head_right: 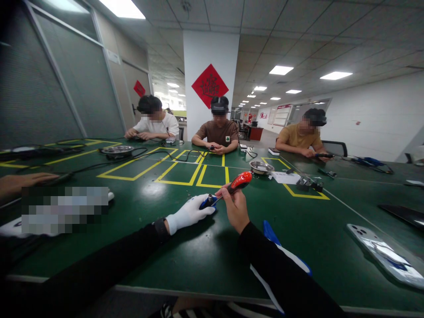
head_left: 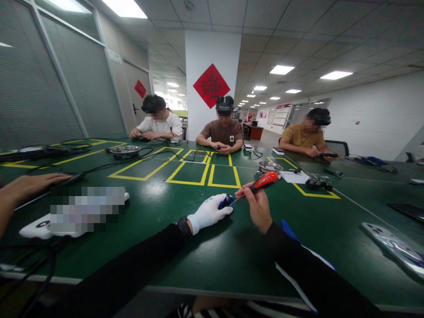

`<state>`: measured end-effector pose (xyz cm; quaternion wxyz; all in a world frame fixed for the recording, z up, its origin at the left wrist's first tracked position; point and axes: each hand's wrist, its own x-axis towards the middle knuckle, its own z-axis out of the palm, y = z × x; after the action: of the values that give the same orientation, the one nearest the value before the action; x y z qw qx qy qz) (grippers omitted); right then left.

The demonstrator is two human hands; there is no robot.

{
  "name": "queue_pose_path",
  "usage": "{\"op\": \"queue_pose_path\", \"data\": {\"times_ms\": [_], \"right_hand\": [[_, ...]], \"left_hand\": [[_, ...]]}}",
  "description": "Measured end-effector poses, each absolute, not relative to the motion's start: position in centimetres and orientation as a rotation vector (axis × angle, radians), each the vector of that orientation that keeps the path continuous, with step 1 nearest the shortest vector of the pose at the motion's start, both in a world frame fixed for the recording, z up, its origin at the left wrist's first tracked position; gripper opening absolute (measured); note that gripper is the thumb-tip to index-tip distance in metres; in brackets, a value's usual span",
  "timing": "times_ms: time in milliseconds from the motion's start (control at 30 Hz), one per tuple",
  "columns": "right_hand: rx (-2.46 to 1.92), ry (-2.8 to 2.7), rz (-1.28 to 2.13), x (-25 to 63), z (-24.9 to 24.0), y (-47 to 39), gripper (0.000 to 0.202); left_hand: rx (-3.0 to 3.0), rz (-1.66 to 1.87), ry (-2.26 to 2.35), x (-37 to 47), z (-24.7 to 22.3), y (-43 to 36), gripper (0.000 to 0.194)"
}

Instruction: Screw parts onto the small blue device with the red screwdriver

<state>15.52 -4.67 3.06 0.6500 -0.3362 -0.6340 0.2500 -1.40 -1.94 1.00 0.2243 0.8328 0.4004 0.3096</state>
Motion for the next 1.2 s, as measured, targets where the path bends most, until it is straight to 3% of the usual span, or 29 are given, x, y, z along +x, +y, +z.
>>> {"op": "queue_pose_path", "data": {"times_ms": [167, 333, 533, 767, 833, 967, 1200], "right_hand": [[-0.808, -1.264, 0.545, 16.0, 2.8, -3.9, 0.029], [-0.763, -0.913, 0.736, 16.8, 2.4, -2.3, 0.038], [-0.773, -0.434, 1.178, 18.1, 1.8, -1.2, 0.036], [-0.782, -0.313, 1.271, 18.6, 0.7, -0.6, 0.040], [-0.772, -0.316, 1.271, 18.6, 0.7, -0.6, 0.040], [-0.760, -0.323, 1.280, 18.6, 0.7, -0.5, 0.040], [-0.795, -0.349, 1.306, 19.1, 0.1, 0.3, 0.037]], "left_hand": [[2.314, 0.846, 1.106, -1.5, 1.1, -2.0, 0.028], [2.321, 0.831, 1.094, -1.6, 0.8, -1.9, 0.034], [2.383, 0.964, 1.078, -1.7, 0.4, -1.0, 0.076], [2.286, 0.931, 1.048, -1.7, -0.6, -0.5, 0.085], [2.369, 0.969, 1.162, -1.7, -0.7, -0.5, 0.080], [2.539, 0.967, 1.189, -1.9, -0.6, -0.2, 0.050], [2.504, 1.134, 1.104, -1.6, -0.4, 0.0, 0.039]]}}
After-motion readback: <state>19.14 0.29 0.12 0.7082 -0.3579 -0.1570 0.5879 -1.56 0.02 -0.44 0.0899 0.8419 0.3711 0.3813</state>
